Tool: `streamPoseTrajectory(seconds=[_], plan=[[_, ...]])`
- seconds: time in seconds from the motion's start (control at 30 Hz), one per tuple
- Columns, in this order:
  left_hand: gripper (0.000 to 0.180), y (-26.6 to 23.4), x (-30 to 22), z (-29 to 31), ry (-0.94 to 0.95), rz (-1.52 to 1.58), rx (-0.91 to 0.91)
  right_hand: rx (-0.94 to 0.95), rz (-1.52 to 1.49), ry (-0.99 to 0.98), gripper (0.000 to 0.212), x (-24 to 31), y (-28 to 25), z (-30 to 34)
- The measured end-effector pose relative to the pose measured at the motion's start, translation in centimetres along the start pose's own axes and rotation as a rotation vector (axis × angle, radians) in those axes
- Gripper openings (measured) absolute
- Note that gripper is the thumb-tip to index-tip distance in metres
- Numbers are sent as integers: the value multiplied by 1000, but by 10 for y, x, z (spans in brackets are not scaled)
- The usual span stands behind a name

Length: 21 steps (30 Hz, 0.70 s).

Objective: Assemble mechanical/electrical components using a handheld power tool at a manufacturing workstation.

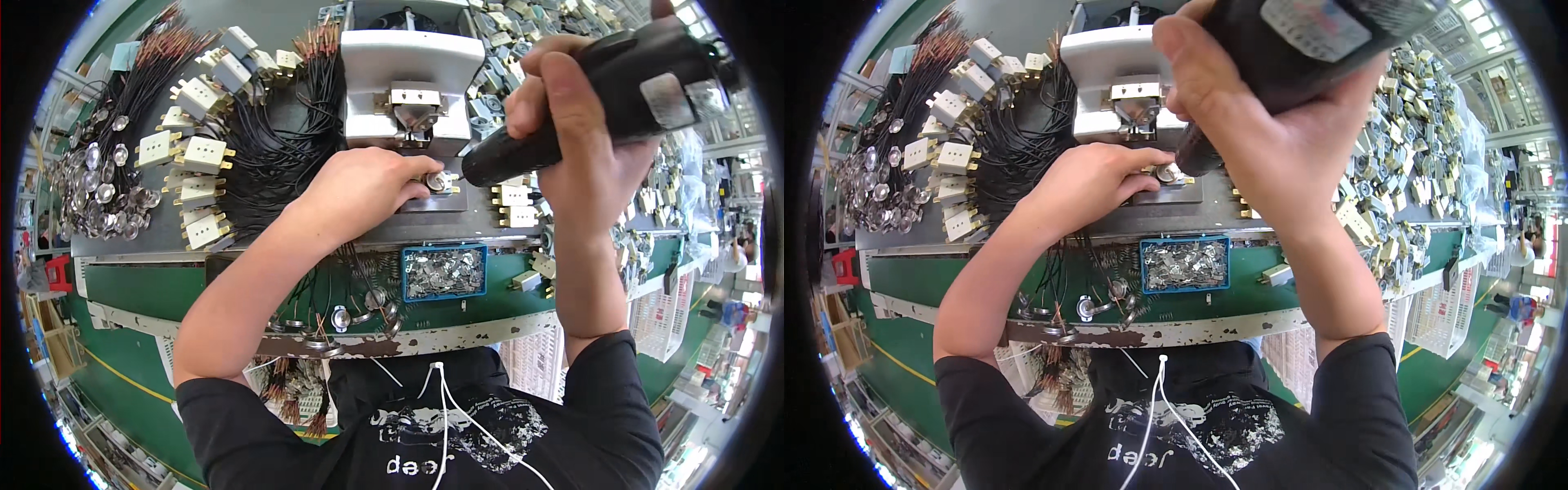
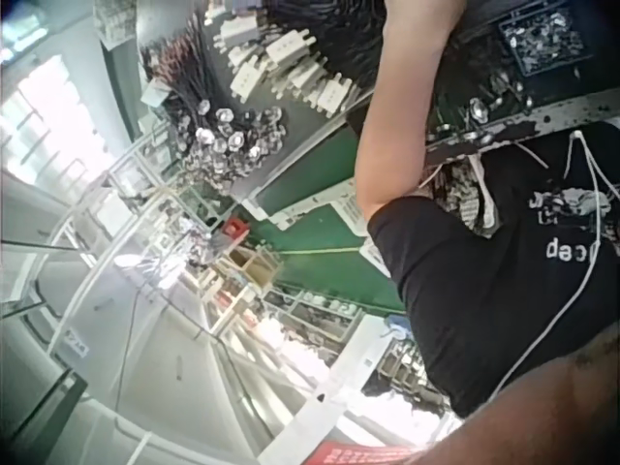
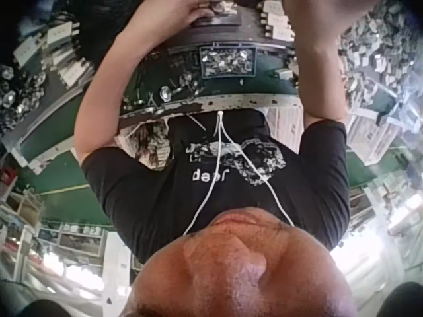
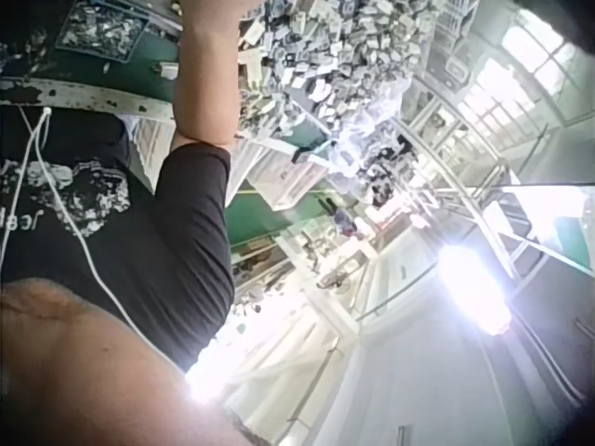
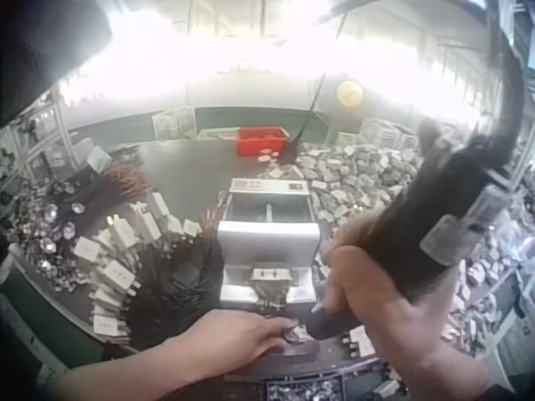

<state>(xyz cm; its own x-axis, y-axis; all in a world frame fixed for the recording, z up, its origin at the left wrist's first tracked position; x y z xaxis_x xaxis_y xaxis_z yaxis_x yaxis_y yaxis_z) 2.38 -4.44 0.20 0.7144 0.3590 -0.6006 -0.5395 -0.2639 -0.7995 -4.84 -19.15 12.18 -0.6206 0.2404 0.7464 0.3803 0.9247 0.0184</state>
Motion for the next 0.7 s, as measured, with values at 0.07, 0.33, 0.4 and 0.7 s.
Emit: streamPoseTrajectory(seconds=[0.07,0.33,0.4,0.7], plan=[[35,-1,-1,0,-1,-3,10,-13,16,-5,44,-5,-3,3],[35,-3,-2,-1,5,-33,13,-6,-6,19,16,-17,-9,5],[33,-3,-3,0,15,-33,3,24,-8,-9,17,-16,-7,5],[33,-3,-3,2,-3,-21,8,15,84,-11,23,-25,-3,9]])
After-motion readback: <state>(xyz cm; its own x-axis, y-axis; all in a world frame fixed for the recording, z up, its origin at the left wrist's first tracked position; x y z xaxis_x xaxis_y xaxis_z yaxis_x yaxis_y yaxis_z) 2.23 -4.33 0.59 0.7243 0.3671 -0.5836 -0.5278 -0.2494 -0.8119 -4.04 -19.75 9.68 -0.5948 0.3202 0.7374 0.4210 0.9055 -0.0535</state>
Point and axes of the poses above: each hand's wrist, its own z-axis away from the middle knuckle, its own y-axis out of the palm, x = y × z, the point moved 5 cm from there along -z, towards the middle knuckle, and after that the axes turned 8 degrees about z, right-handed, at the moved point
